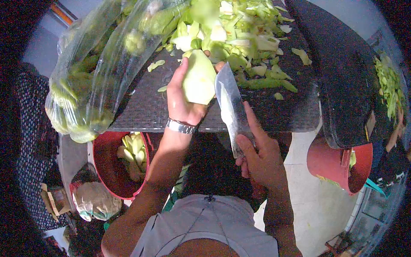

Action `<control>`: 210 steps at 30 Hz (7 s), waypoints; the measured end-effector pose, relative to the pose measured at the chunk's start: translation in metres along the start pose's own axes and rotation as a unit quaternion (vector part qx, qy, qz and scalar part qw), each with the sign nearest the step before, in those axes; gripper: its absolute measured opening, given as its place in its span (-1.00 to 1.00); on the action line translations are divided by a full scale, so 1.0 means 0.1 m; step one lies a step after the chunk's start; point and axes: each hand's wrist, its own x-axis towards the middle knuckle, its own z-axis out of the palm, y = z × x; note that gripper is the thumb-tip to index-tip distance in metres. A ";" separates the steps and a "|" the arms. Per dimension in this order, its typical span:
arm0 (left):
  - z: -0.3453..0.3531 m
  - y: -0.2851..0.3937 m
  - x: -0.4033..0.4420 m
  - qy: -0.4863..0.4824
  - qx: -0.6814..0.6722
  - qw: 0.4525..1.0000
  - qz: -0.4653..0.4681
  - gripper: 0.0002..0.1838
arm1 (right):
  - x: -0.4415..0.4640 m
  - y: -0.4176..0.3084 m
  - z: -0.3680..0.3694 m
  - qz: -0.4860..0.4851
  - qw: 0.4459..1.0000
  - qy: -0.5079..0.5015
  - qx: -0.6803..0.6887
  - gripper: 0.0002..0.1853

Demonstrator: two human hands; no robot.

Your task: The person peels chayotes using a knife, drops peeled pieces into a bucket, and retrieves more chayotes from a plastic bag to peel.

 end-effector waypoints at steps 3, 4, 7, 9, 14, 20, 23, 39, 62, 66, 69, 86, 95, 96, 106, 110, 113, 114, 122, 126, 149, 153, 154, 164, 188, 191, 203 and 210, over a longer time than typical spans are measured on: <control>0.02 0.00 -0.01 0.003 0.003 1.000 -0.010 -0.44 | 0.00 0.00 0.00 -0.007 1.000 0.001 -0.012 -0.31; 0.03 -0.01 -0.01 0.016 0.018 1.000 -0.003 -0.45 | 0.00 0.00 0.00 -0.009 1.000 0.000 -0.016 -0.31; 0.06 -0.04 -0.03 0.037 0.039 0.999 0.007 -0.47 | 0.01 0.02 0.01 -0.021 1.000 -0.007 0.002 -0.32; 0.07 -0.07 -0.06 0.029 0.022 0.999 0.001 -0.48 | 0.03 0.06 0.04 -0.020 1.000 -0.003 0.019 -0.32; 0.11 -0.29 -0.16 0.004 0.015 0.999 -0.036 -0.46 | 0.09 0.05 0.08 -0.029 0.999 -0.012 0.040 -0.31; 0.12 -0.36 -0.19 0.023 0.016 0.999 -0.024 -0.41 | 0.18 0.12 0.13 -0.066 0.995 -0.020 0.079 -0.32; 0.12 -0.37 -0.20 0.034 0.027 0.999 -0.015 -0.41 | 0.21 0.08 0.15 -0.085 0.991 -0.017 0.100 -0.34; 0.05 -0.16 0.04 0.148 -0.038 0.982 0.115 -0.49 | 0.57 -0.12 0.11 0.003 0.940 -0.090 0.329 -0.84; -0.08 0.14 0.15 0.049 -0.080 0.993 0.071 -0.34 | 0.59 -0.23 0.26 -0.283 0.932 0.020 -0.225 -0.48; -0.17 0.10 0.18 -0.051 -0.110 0.988 0.091 -0.34 | 0.54 -0.06 0.32 -0.321 0.923 0.019 -0.210 -0.28; -0.11 0.09 0.16 -0.022 -0.084 0.989 0.119 -0.37 | 0.56 0.04 0.36 -0.321 0.912 0.048 -0.252 -0.28; 0.18 -0.27 -0.09 0.029 0.009 0.974 0.223 -0.39 | 0.75 0.08 0.45 -0.371 0.898 0.093 -0.217 -0.28; 0.18 -0.26 -0.08 0.117 0.208 0.930 0.280 -0.61 | 0.72 -0.20 0.38 -0.218 0.969 0.064 -0.100 -0.20; 0.10 -0.27 0.00 0.097 0.129 0.950 0.266 -0.64 | 0.72 -0.26 0.37 -0.175 0.983 0.039 -0.048 -0.19; -0.17 0.02 0.18 0.010 -0.124 0.988 0.096 -0.42 | 0.81 -0.30 0.12 -0.160 0.982 0.073 -0.068 -0.45; -0.11 0.07 0.17 -0.011 -0.118 0.987 0.105 -0.41 | 0.53 -0.15 0.27 -0.168 0.972 0.035 -0.163 -0.48; -0.14 0.09 0.15 -0.039 -0.128 0.987 0.085 -0.43 | 0.46 -0.07 0.29 -0.115 0.976 -0.007 -0.184 -0.45; -0.16 0.09 0.15 -0.051 -0.130 0.987 0.078 -0.43 | 0.43 -0.08 0.29 -0.106 0.977 -0.007 -0.186 -0.47; -0.10 -0.09 0.05 -0.036 -0.102 0.990 0.090 -0.41 | 0.51 0.12 0.37 -0.210 0.951 0.064 -0.219 -0.55; -0.06 -0.24 -0.04 -0.030 -0.097 0.986 0.130 -0.44 | 0.57 0.11 0.42 -0.223 0.942 0.081 -0.237 -0.49; -0.04 -0.43 -0.33 0.061 0.117 0.976 0.171 -0.48 | 0.60 -0.02 0.48 -0.297 0.948 0.098 -0.068 -0.26; 0.09 -0.39 -0.30 0.086 0.172 0.960 0.201 -0.54 | 0.68 0.05 0.47 -0.379 0.898 0.120 -0.190 -0.27; 0.09 -0.39 -0.31 0.083 0.215 0.949 0.217 -0.55 | 0.73 0.09 0.49 -0.408 0.882 0.135 -0.193 -0.31; 0.02 -0.30 -0.24 0.110 0.178 0.963 0.170 -0.51 | 0.67 -0.14 0.19 -0.094 0.968 -0.117 0.199 -0.53; 0.06 -0.24 -0.17 -0.019 0.021 0.999 -0.016 -0.29 | 0.41 0.05 0.17 -0.054 0.996 -0.057 0.037 -0.58; 0.04 -0.28 -0.16 0.012 0.012 1.000 -0.010 -0.30 | 0.41 0.05 0.18 -0.038 0.995 -0.069 0.060 -0.60; -0.07 -0.20 0.08 0.090 0.095 0.991 0.007 -0.44 | 0.45 0.09 0.26 0.026 0.979 -0.096 0.175 -0.59; -0.16 -0.13 0.16 0.126 0.183 0.974 0.035 -0.45 | 0.53 0.09 0.19 0.049 0.939 -0.167 0.296 -0.57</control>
